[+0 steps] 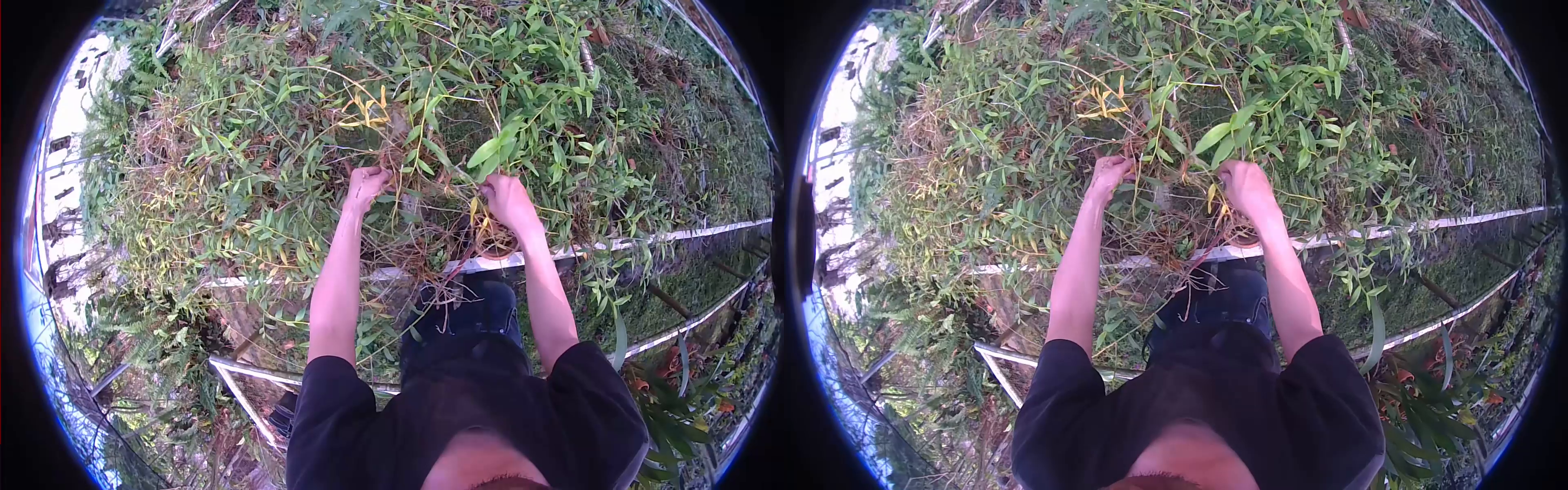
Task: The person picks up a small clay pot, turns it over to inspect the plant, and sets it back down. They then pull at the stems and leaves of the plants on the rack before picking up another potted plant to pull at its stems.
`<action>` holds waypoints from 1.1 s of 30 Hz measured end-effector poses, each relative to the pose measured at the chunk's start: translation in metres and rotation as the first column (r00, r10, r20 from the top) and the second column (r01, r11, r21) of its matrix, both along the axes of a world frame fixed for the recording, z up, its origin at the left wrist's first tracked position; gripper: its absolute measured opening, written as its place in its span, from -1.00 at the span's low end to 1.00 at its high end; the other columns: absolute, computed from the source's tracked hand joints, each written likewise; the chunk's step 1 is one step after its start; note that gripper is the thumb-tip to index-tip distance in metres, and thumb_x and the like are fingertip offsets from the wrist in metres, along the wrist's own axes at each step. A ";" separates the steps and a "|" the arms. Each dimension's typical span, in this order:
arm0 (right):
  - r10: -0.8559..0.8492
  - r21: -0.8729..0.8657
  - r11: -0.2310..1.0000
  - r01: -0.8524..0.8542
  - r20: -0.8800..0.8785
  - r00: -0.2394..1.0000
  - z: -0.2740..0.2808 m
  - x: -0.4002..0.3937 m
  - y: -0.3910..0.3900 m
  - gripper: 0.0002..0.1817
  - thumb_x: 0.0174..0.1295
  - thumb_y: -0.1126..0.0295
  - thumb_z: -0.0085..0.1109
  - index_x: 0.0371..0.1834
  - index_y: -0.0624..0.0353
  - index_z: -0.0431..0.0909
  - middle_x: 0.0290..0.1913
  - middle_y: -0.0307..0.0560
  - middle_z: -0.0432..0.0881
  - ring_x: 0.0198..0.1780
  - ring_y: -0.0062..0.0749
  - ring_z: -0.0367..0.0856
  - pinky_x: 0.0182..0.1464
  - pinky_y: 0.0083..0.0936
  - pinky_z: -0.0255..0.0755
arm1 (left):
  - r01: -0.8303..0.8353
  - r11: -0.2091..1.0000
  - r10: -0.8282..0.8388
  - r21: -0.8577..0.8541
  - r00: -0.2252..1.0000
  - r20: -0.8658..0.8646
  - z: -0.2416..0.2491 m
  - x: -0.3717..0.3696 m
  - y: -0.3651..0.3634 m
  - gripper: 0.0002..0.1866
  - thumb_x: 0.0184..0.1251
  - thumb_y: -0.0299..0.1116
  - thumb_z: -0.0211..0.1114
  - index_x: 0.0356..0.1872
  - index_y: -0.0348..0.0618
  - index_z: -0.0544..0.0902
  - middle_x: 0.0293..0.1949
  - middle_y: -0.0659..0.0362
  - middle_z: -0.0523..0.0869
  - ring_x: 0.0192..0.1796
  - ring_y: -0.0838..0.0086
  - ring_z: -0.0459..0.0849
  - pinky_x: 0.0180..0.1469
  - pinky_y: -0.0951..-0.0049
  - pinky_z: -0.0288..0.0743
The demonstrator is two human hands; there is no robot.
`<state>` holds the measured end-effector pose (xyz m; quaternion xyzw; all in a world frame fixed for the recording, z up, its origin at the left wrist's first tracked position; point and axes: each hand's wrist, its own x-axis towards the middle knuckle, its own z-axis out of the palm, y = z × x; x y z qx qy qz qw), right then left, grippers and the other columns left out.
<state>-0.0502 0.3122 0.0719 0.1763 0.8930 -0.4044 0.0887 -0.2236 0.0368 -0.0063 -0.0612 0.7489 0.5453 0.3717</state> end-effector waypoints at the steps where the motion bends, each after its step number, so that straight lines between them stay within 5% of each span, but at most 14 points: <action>1: 0.009 -0.146 0.989 -0.012 -0.021 1.000 -0.008 -0.013 -0.001 -0.75 0.22 0.60 0.10 -0.06 0.30 0.66 -0.26 0.20 0.72 -0.20 -0.07 0.76 -0.06 -0.21 0.55 | 0.010 1.000 -0.010 0.004 1.000 -0.020 -0.021 -0.005 -0.001 -0.76 0.32 -0.46 0.30 -0.11 -0.45 0.74 -0.30 0.11 0.79 -0.30 0.52 0.72 -0.26 0.51 0.58; 4: 0.110 -0.331 0.924 -0.192 -0.250 0.962 -0.052 -0.034 -0.002 -0.56 0.14 0.69 0.05 0.12 0.23 0.57 -0.16 0.25 0.70 -0.14 -0.08 0.75 -0.04 -0.20 0.55 | 0.061 0.998 -0.061 0.012 0.998 0.002 -0.045 -0.008 -0.003 -0.72 0.40 -0.34 0.33 -0.06 -0.39 0.73 -0.26 0.19 0.77 -0.24 0.57 0.70 -0.14 0.55 0.52; 5: 0.219 -0.240 0.941 -0.239 -0.107 0.970 -0.061 -0.042 0.002 -0.49 0.16 0.69 0.11 0.23 0.16 0.47 -0.17 0.23 0.70 -0.21 -0.02 0.73 -0.08 -0.17 0.54 | 0.043 0.999 -0.043 0.024 0.999 0.005 -0.047 -0.010 -0.001 -0.72 0.38 -0.35 0.33 -0.04 -0.35 0.74 -0.26 0.20 0.77 -0.25 0.58 0.70 -0.16 0.57 0.51; 8: -0.049 -0.107 0.994 0.011 -0.356 0.933 -0.089 -0.049 -0.004 -0.51 0.23 0.63 0.17 0.25 0.15 0.39 -0.21 0.20 0.70 -0.29 0.01 0.71 -0.17 -0.13 0.53 | -0.008 0.999 0.007 0.053 1.000 0.023 -0.052 -0.009 0.006 -0.70 0.32 -0.37 0.36 0.02 -0.25 0.75 -0.25 0.21 0.78 -0.28 0.61 0.67 -0.22 0.61 0.50; 10: -0.436 -0.241 0.896 0.372 -0.328 0.838 -0.090 -0.049 -0.013 -0.56 0.33 0.51 0.24 0.21 0.25 0.31 -0.20 0.27 0.68 -0.30 -0.01 0.73 -0.32 -0.23 0.55 | -0.042 0.999 0.039 0.021 0.994 0.107 -0.047 -0.008 0.013 -0.71 0.34 -0.36 0.34 0.04 -0.20 0.74 -0.25 0.22 0.78 -0.29 0.62 0.66 -0.27 0.60 0.51; 13: -0.804 -0.736 0.535 0.415 -0.291 0.519 -0.091 -0.038 -0.034 -0.53 0.37 0.53 0.22 0.30 0.26 0.31 0.20 0.02 0.61 -0.12 -0.46 0.76 -0.19 -0.49 0.64 | -0.012 1.000 0.008 0.026 0.990 0.140 -0.073 -0.013 0.012 -0.71 0.39 -0.33 0.30 0.07 -0.12 0.74 -0.25 0.26 0.77 -0.30 0.64 0.65 -0.33 0.55 0.57; 16: -0.429 -0.254 0.898 0.360 -0.316 0.847 -0.086 -0.015 -0.032 -0.42 0.35 0.55 0.23 0.41 0.25 0.25 0.25 0.02 0.60 -0.10 -0.40 0.76 -0.10 -0.45 0.63 | -0.005 0.997 -0.007 0.072 0.986 0.168 -0.074 -0.011 0.015 -0.71 0.44 -0.29 0.28 0.12 -0.04 0.71 -0.31 0.35 0.73 -0.33 0.67 0.67 -0.42 0.53 0.63; 17: -0.285 -0.126 0.958 0.257 -0.499 0.818 -0.079 -0.008 -0.036 -0.34 0.35 0.54 0.24 0.48 0.20 0.21 0.30 0.02 0.57 -0.08 -0.31 0.77 -0.03 -0.41 0.62 | -0.017 0.999 0.008 0.050 0.985 0.172 -0.064 -0.009 0.020 -0.70 0.44 -0.28 0.28 0.13 -0.04 0.70 -0.31 0.35 0.73 -0.34 0.68 0.67 -0.42 0.55 0.63; 20: -0.270 -0.227 0.955 0.189 -0.412 0.870 -0.071 0.015 -0.045 -0.44 0.33 0.57 0.24 0.39 0.14 0.30 0.28 0.11 0.57 -0.06 -0.17 0.77 0.00 -0.36 0.61 | 0.024 0.998 -0.035 0.064 0.983 0.181 -0.073 -0.013 0.019 -0.69 0.47 -0.28 0.28 0.16 -0.10 0.65 -0.21 0.30 0.77 -0.34 0.56 0.76 -0.46 0.52 0.67; 21: -0.469 -0.469 0.853 0.228 -0.498 0.730 -0.078 0.020 -0.057 -0.63 0.32 0.58 0.21 0.18 0.22 0.46 0.03 0.09 0.68 -0.18 -0.08 0.73 -0.14 -0.28 0.58 | 0.048 0.996 -0.062 0.081 0.982 0.180 -0.078 -0.016 0.018 -0.68 0.49 -0.28 0.28 0.17 -0.14 0.62 -0.16 0.26 0.79 -0.33 0.49 0.81 -0.48 0.50 0.69; 24: -0.206 -0.174 0.976 0.129 -0.561 0.802 -0.079 0.049 -0.051 -0.74 0.30 0.65 0.15 0.04 0.25 0.52 -0.12 0.05 0.67 -0.23 -0.08 0.71 -0.18 -0.29 0.58 | 0.028 0.998 -0.037 0.050 0.981 0.192 -0.073 -0.014 0.022 -0.70 0.48 -0.30 0.28 0.14 -0.15 0.64 -0.19 0.23 0.80 -0.34 0.50 0.80 -0.49 0.51 0.68; 29: -0.212 -0.346 0.930 0.128 -0.218 0.953 -0.084 0.034 -0.036 -0.83 0.31 0.61 0.11 -0.09 0.28 0.62 -0.17 0.11 0.64 -0.15 -0.01 0.68 -0.14 -0.27 0.58 | 0.040 0.995 -0.059 0.088 0.973 0.223 -0.096 -0.015 0.013 -0.68 0.51 -0.20 0.26 0.14 -0.11 0.66 -0.22 0.27 0.78 -0.34 0.61 0.74 -0.40 0.41 0.76; 30: -0.144 -0.294 0.955 0.033 -0.363 0.921 -0.064 0.006 -0.027 -0.80 0.29 0.56 0.15 -0.05 0.26 0.63 -0.16 0.16 0.66 -0.12 0.05 0.67 -0.06 -0.18 0.56 | 0.036 0.993 -0.062 0.117 0.972 0.228 -0.101 -0.015 0.011 -0.68 0.51 -0.20 0.26 0.14 -0.12 0.66 -0.22 0.26 0.78 -0.34 0.60 0.74 -0.40 0.41 0.76; 33: -0.065 -0.255 0.967 0.000 -0.247 0.967 -0.092 -0.038 -0.018 -0.70 0.34 0.53 0.17 0.12 0.18 0.60 -0.13 0.02 0.60 -0.22 -0.21 0.61 -0.13 -0.30 0.49 | 0.003 0.995 -0.030 0.104 0.966 0.256 -0.099 -0.012 0.012 -0.69 0.50 -0.22 0.28 0.11 -0.16 0.67 -0.26 0.23 0.78 -0.38 0.57 0.74 -0.45 0.40 0.76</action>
